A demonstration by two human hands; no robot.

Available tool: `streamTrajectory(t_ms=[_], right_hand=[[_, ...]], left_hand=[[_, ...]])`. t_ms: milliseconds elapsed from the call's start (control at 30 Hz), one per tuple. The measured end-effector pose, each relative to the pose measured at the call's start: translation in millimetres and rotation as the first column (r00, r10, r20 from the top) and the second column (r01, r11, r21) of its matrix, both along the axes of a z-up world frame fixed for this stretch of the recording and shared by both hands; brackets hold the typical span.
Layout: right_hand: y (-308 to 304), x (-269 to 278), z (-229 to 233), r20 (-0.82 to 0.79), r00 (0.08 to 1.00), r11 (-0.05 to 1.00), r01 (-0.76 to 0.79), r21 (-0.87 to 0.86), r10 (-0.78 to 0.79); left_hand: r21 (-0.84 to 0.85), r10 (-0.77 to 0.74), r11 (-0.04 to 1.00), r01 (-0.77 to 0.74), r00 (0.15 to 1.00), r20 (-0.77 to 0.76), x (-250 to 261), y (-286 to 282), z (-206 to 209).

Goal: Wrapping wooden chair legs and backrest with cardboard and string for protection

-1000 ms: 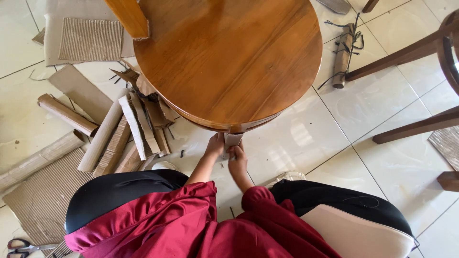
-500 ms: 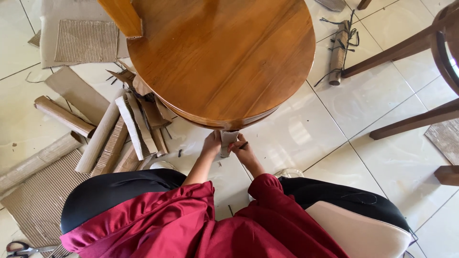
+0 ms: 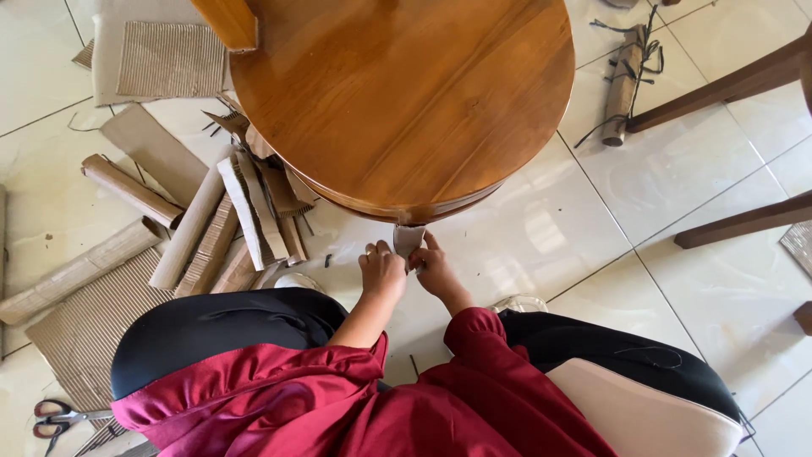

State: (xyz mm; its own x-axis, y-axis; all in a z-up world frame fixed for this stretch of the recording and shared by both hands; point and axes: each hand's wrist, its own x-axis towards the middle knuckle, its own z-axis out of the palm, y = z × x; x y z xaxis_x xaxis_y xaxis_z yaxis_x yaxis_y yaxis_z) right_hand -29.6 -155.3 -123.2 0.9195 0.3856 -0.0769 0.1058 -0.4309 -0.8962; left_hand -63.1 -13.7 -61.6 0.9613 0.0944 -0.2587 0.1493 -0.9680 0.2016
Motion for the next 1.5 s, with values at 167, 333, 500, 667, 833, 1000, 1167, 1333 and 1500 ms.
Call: streamTrajectory(t_ms=[167, 333, 500, 667, 833, 1000, 1167, 1333, 1500], right_hand=[[0.7, -6.9, 23.2, 0.102, 0.987, 0.849, -0.052, -0.526, 0.124], [3.6, -16.1, 0.7, 0.093, 0.96, 0.612, -0.093, -0.785, 0.266], [2.1, -35.7, -5.1, 0.083, 0.956, 0.627, -0.117, -0.77, 0.281], [2.4, -44.2, 36.2, 0.131, 0.972, 0.765, -0.068, -0.641, 0.196], [1.4, -46.1, 75.2, 0.185, 0.974, 0.848, -0.014, -0.53, 0.132], [1.6, -43.0, 100.2, 0.306, 0.928, 0.901, -0.066, -0.428, 0.213], [6.1, -41.5, 122.4, 0.4, 0.901, 0.943, -0.028, -0.33, 0.167], [15.5, -43.1, 155.8, 0.286, 0.958, 0.982, 0.035, -0.186, 0.02], [11.0, -40.4, 129.8, 0.323, 0.946, 0.985, 0.042, -0.167, 0.014]], left_hand=[[-0.316, 0.009, 0.946, -0.069, 0.982, -0.189, 3.7, 3.2, 30.9], [-0.143, -0.225, 0.963, 0.226, 0.974, 0.028, 4.8, 0.5, 42.1], [-0.226, -0.308, 0.907, 0.355, 0.926, 0.216, -8.3, 9.2, 60.6], [-0.495, -0.314, 0.811, 0.31, 0.946, 0.078, -8.1, 32.3, 55.5], [-0.687, -0.254, 0.707, 0.171, 0.967, -0.021, -0.1, 35.8, 59.3], [-0.708, -0.329, 0.677, 0.201, 0.943, -0.047, -1.3, 38.2, 41.3], [-0.75, -0.3, 0.625, 0.218, 0.954, 0.028, -2.5, 41.6, 68.4], [-0.687, -0.132, 0.727, 0.02, 0.985, -0.111, -5.1, 40.8, 62.2], [-0.694, -0.079, 0.716, -0.083, 0.977, -0.198, -0.2, 35.6, 76.9]])
